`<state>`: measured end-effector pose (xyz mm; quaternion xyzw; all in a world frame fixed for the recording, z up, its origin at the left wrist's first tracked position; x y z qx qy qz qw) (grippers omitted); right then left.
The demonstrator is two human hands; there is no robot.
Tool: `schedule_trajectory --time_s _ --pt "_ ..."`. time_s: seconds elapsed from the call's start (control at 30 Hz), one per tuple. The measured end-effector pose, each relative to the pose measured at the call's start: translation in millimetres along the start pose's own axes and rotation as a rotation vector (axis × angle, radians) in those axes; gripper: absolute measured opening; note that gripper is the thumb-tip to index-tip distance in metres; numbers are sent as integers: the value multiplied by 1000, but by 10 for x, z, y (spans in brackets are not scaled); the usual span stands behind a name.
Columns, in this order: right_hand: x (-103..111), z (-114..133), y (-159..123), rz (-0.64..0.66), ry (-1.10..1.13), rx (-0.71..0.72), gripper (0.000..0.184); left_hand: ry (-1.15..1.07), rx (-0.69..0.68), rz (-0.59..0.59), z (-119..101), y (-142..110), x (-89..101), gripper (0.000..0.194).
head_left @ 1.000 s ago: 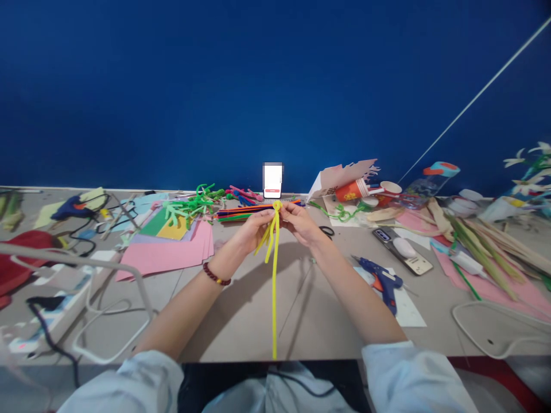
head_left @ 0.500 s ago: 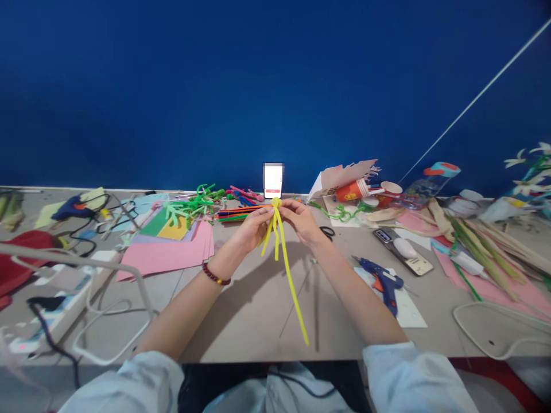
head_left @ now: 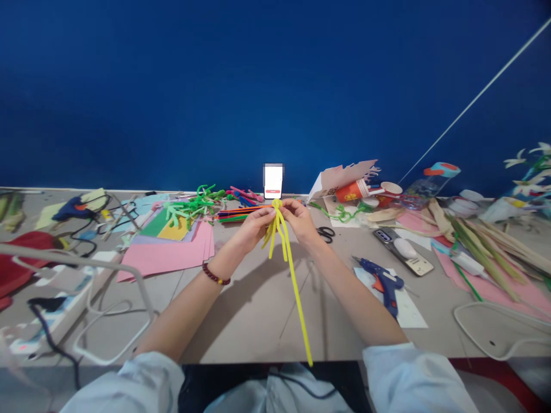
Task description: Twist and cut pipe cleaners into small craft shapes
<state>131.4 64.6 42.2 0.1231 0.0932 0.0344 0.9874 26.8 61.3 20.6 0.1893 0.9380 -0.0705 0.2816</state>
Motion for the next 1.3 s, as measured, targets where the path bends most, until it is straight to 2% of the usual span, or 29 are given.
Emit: schedule_trajectory --time_s 0.27,0.5,0.67,0.87,0.97,1.03,1.13,1.3 --pt "-24 -62 -15 70 107 -79 31 140 -221 -79 -276 -19 52 21" --pt "-91 -78 -59 78 125 -183 31 165 -270 -99 -339 -53 21 23" --pt "-102 -111 -61 102 141 -187 31 199 -291 -99 -352 -71 -7 24" --pt "-179 -88 -112 230 189 -216 33 206 -335 -89 -386 -101 -53 27" --pt "-231 -101 -127 302 163 -228 36 172 -366 -126 -400 -120 -48 29" --pt "-219 -121 -110 287 107 -215 37 172 -387 -157 -400 -129 -35 28" --pt "-133 -122 -68 176 29 -170 30 191 -399 -185 -385 -131 -15 23" --pt "-68 -8 -47 94 31 -86 21 189 -392 -166 -386 -123 -23 19"
Point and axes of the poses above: each hand's wrist, its own y-axis towards the middle knuckle, its own x-axis out of the back of the hand, z = x × y, the point moved 8 cm from there along y, towards the middle knuckle, and after that the axes turned 6 degrees about -y, right-handed, at the moved point
